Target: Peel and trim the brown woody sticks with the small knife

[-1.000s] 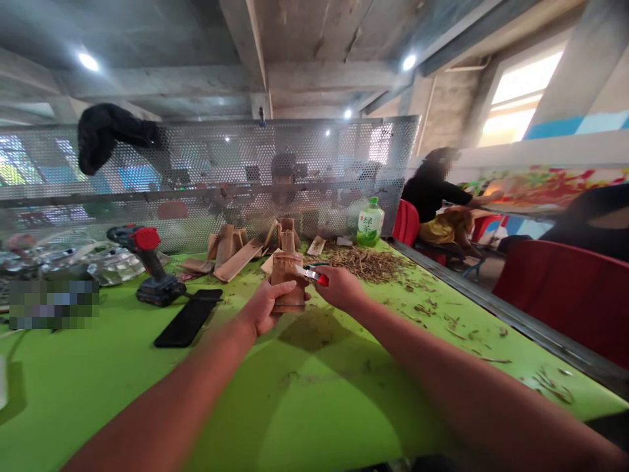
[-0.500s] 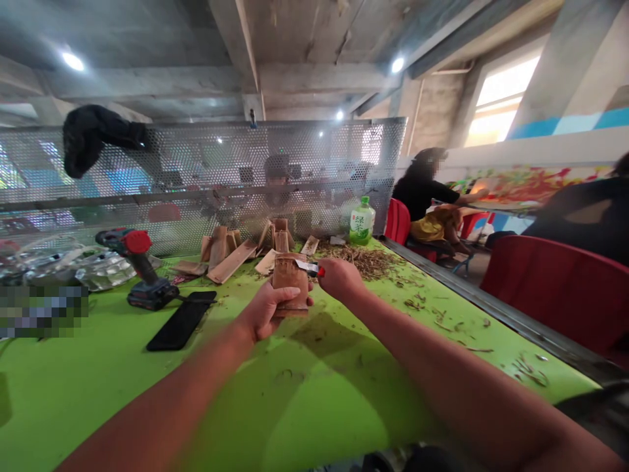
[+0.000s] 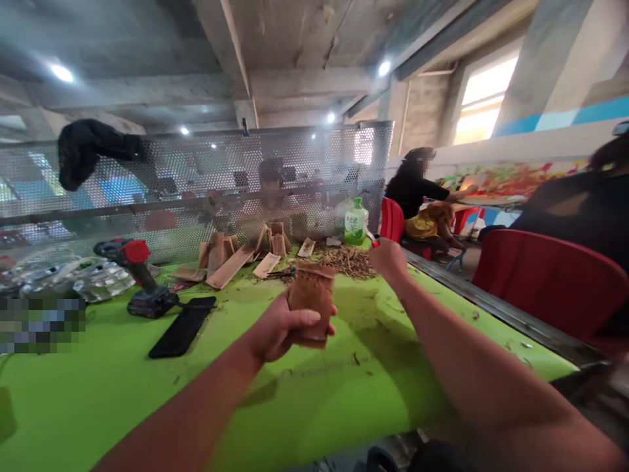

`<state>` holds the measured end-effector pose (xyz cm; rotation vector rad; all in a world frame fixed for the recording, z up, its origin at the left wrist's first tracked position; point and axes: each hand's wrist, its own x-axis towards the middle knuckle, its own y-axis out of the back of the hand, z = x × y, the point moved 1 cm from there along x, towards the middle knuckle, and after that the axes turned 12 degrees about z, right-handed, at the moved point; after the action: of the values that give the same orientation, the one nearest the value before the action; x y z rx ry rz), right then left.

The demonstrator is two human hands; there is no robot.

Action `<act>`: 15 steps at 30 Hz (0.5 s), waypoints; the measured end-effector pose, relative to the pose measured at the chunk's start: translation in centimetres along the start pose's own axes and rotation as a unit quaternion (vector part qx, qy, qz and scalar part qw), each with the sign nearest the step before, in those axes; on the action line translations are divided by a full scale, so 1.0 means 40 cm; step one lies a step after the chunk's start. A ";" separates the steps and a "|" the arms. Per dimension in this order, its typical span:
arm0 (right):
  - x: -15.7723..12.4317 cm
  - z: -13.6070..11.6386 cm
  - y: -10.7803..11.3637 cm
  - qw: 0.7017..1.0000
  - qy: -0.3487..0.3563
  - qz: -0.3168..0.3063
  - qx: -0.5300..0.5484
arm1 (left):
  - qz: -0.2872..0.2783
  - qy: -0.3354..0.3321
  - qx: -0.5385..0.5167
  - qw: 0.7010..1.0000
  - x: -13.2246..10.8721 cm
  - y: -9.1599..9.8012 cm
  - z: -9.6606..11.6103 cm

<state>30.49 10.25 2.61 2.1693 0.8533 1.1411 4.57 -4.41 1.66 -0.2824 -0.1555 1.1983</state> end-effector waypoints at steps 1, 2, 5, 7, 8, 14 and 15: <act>0.001 0.000 0.006 1.000 0.011 0.018 0.012 | 0.028 -0.012 -0.012 0.999 0.007 0.008 -0.002; -0.009 -0.011 0.008 0.999 0.033 0.025 0.027 | 0.062 -0.023 -0.026 0.998 0.019 0.020 -0.004; -0.088 -0.084 0.000 0.988 0.133 -0.008 0.071 | 0.132 -0.026 -0.049 0.990 0.058 0.068 -0.012; -0.149 -0.133 -0.006 0.974 0.210 -0.029 0.078 | 0.141 -0.016 -0.047 0.989 0.072 0.089 -0.015; -0.173 -0.151 -0.009 0.966 0.243 -0.040 0.074 | 0.140 -0.011 -0.043 0.989 0.074 0.093 -0.015; -0.212 -0.169 -0.006 0.947 0.311 -0.080 0.026 | 0.118 -0.015 -0.032 0.992 0.057 0.072 -0.009; -0.211 -0.169 -0.004 0.946 0.313 -0.085 0.018 | 0.117 -0.022 -0.031 0.992 0.056 0.069 -0.009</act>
<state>20.97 5.25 1.56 1.7158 1.3010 1.7648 3.01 -1.47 0.44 -0.3365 -0.2028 1.4337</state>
